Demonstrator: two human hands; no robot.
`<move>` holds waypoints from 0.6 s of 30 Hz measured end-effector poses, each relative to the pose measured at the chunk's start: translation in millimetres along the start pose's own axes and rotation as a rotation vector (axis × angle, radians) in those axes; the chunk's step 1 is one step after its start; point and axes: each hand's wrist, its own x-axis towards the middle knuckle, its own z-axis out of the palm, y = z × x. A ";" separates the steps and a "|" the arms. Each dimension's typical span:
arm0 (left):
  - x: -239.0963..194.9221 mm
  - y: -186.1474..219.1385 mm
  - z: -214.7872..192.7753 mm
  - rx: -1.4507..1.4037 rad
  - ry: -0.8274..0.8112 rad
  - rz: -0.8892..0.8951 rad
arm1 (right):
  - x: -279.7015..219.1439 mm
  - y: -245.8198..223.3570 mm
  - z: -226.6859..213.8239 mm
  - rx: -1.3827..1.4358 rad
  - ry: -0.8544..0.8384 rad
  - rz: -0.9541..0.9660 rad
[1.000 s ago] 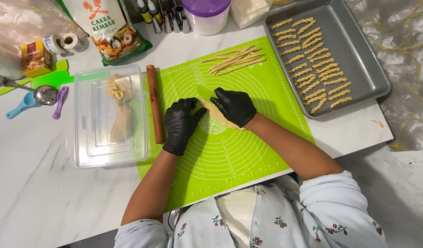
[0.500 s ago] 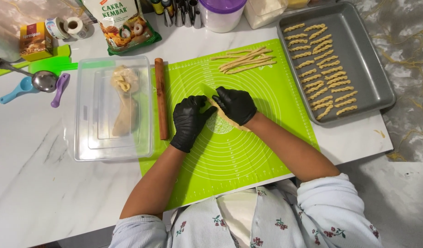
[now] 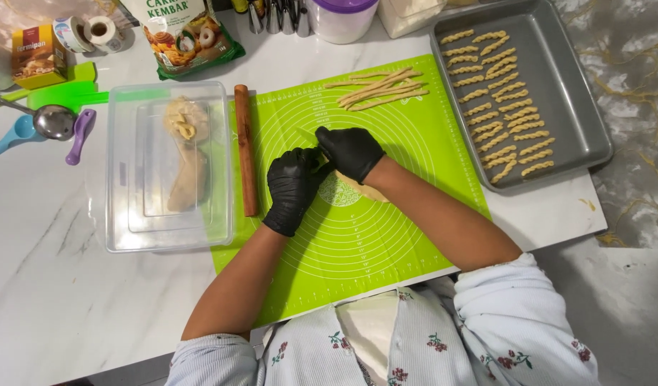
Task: The person is shaping thin strips of dough into spiral pastries and arranging them on a baking tray in a pastry shop.
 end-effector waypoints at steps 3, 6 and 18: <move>-8.3 -12.9 7.5 0.096 -0.026 0.049 | 19.2 17.1 17.4 -0.432 -0.012 -0.158; -6.9 -9.9 10.4 0.092 0.007 0.054 | 30.5 14.1 11.7 -0.408 -0.070 -0.120; 2.2 3.6 -8.5 0.002 0.029 0.051 | -21.1 68.2 39.0 -0.556 0.226 -0.318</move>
